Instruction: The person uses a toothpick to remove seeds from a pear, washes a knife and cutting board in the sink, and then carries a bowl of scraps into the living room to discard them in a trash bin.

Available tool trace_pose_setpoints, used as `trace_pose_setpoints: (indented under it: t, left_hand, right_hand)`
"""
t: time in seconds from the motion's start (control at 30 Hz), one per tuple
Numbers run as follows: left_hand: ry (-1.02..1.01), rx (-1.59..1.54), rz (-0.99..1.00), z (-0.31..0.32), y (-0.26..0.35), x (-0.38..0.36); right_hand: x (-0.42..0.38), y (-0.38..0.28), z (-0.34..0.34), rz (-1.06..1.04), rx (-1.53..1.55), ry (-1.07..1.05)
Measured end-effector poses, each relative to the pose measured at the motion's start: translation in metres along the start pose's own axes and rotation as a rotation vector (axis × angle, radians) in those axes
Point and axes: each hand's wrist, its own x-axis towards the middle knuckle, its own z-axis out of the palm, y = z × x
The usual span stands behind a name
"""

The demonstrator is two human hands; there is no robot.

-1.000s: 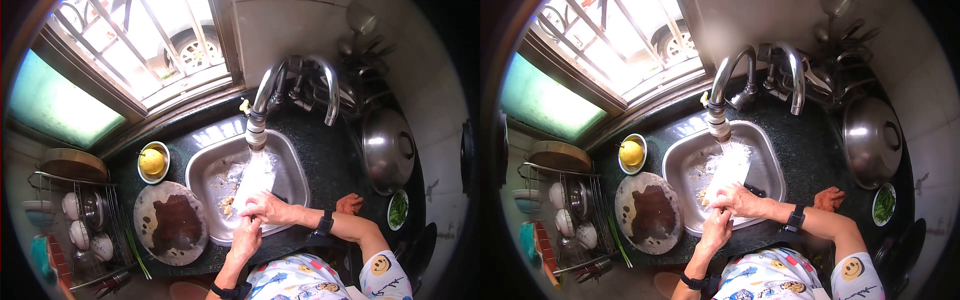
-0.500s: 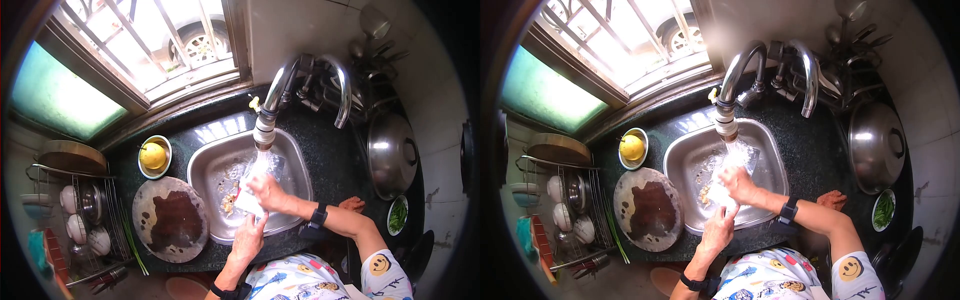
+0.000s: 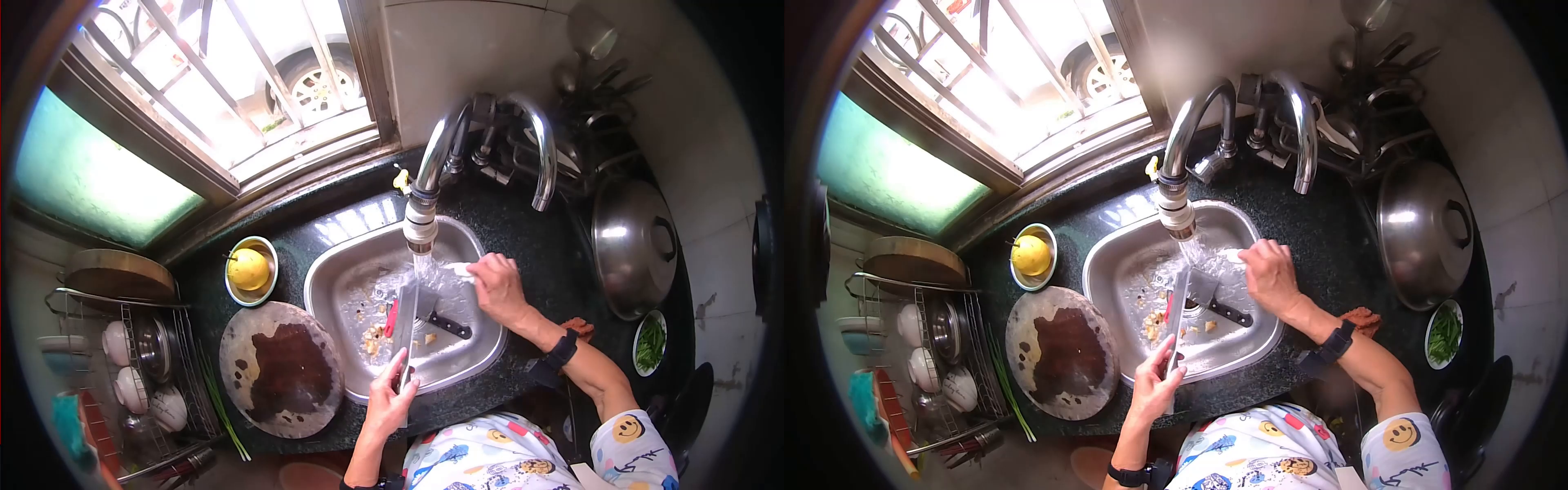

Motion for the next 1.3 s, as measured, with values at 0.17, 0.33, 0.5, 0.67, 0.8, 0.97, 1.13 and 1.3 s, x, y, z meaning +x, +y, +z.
trace_pose_setpoints:
  t: [0.17,0.33,0.5,0.67,0.8,0.97,1.13,1.3]
  left_hand:
    - [-0.054,-0.719,-0.146,0.0,0.013,0.016]
    - [-0.092,-1.103,-0.194,0.02,0.013,0.046]
    - [-0.186,-1.339,-0.3,0.036,0.013,0.09]
    - [-0.247,-1.301,-0.341,0.049,0.017,0.1]
    - [-0.309,-1.198,-0.383,0.05,0.038,0.074]
    - [-0.458,-0.868,-0.278,0.052,0.092,0.027]
    - [-0.285,-0.682,-0.246,0.019,0.052,0.005]
    - [-0.01,-0.866,-0.379,-0.026,0.005,-0.015]
  right_hand:
    - [-0.013,0.011,-0.039,0.04,-0.203,0.097]
    - [-0.036,-0.019,-0.052,-0.091,-0.043,0.008]
    - [-0.043,-0.068,-0.054,-0.094,0.278,-0.049]
    - [-0.031,-0.076,-0.033,0.174,0.693,-0.021]
    - [-0.026,-0.073,-0.035,0.002,0.765,0.059]
    - [-0.008,-0.098,-0.123,0.185,0.846,-0.02]
    - [0.017,-0.106,-0.264,0.027,0.659,0.079]
    - [0.053,-0.088,-0.362,0.034,0.52,0.439]
